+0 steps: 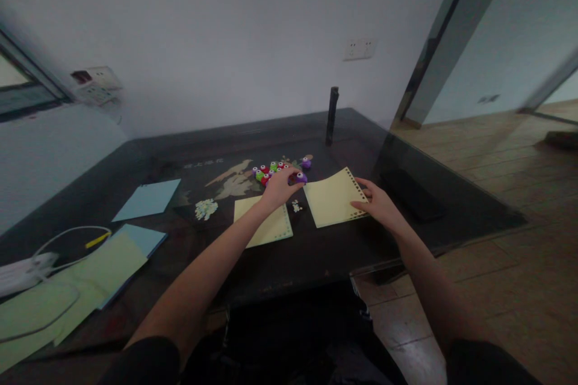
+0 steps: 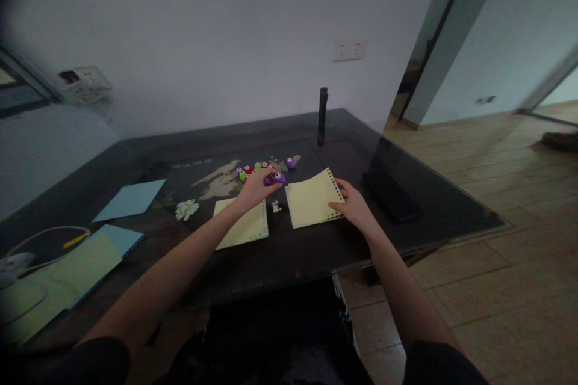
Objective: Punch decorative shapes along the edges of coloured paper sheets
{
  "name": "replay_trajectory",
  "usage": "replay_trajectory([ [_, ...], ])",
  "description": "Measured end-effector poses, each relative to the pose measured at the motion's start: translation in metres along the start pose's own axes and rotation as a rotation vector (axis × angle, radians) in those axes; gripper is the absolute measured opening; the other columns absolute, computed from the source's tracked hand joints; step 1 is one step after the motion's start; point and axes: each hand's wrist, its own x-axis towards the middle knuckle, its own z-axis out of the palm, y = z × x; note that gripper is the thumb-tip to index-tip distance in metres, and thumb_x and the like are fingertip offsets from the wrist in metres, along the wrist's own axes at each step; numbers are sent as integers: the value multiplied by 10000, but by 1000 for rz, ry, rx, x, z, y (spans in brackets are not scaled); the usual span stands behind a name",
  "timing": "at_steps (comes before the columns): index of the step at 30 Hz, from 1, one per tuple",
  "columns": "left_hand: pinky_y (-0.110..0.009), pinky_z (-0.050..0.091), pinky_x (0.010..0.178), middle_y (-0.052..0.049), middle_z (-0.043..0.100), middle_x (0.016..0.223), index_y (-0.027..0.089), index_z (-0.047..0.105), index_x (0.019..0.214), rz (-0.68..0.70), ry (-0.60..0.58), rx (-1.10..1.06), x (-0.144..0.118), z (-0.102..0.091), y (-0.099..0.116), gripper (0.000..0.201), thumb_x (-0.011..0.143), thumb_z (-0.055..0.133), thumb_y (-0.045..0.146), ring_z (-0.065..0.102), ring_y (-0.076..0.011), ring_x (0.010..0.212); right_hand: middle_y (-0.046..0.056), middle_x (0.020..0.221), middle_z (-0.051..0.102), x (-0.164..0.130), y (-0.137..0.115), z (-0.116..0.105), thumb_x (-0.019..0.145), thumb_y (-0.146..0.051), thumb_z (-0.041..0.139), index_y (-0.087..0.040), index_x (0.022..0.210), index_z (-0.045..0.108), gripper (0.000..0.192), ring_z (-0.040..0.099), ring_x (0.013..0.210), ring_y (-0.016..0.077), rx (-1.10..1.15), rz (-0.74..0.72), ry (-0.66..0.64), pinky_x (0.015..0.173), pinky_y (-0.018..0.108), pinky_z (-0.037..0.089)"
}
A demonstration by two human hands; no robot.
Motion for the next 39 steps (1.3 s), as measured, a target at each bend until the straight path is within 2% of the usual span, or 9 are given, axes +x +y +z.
replay_trajectory([
  [4,-330,448,802,-83,688,958,169,660,984,-50,-78,188,38,18,-7,241,765,662,271,612,-230,891,90,956,710,3,7,-1,602,-148,697,-168,1234,544,651,682,839,247,-35,-31,21,722,384,553],
  [8,-388,422,844,-123,689,995,174,661,1016,-129,-115,412,60,37,-13,269,773,656,289,613,-283,939,87,975,704,2,9,-1,637,-171,676,-173,1229,552,605,678,858,239,-35,-49,15,739,376,547],
  [13,-418,385,890,-152,671,1038,171,655,1048,-176,-139,504,68,49,-19,300,781,658,309,596,-312,1002,82,900,697,-1,6,-1,677,-203,645,-150,1198,581,528,663,762,218,-226,-59,87,718,361,524],
  [16,-431,365,905,-161,649,1055,173,654,1050,-144,-128,547,72,51,-20,295,797,644,324,577,-322,1029,56,840,684,-2,3,-1,692,-201,617,-168,1146,614,455,643,721,201,-318,-78,130,694,339,505],
  [20,-432,337,936,-157,633,1076,180,623,1099,-84,-132,612,78,54,-15,319,802,649,296,559,-318,1062,12,750,642,-4,0,-1,684,-195,597,-200,1166,609,482,596,654,178,-409,-106,148,646,305,467],
  [27,-440,326,955,-167,650,1065,153,526,1168,-113,-119,557,82,60,-7,408,812,649,310,588,-307,1045,48,754,662,-5,-3,1,726,-262,552,-175,882,725,248,538,626,168,-528,-132,153,631,290,410],
  [32,-378,402,908,-114,643,1090,174,544,1117,-22,-78,549,49,41,7,239,890,498,233,588,-244,1035,46,709,645,-4,-1,3,721,-294,549,-161,900,730,288,522,596,160,-547,-119,193,586,271,375],
  [36,-339,447,890,-76,640,1075,185,587,1054,135,-212,457,-12,23,29,204,879,484,207,585,-213,1019,48,714,643,-2,0,3,714,-314,555,-157,919,732,314,502,583,154,-535,-113,223,577,270,364],
  [39,-359,453,921,-84,620,1143,181,570,1123,224,-295,412,-58,20,46,254,905,460,251,565,-217,1068,45,690,627,-1,-1,2,698,-323,572,-154,929,738,331,488,568,154,-548,-93,211,567,274,353],
])
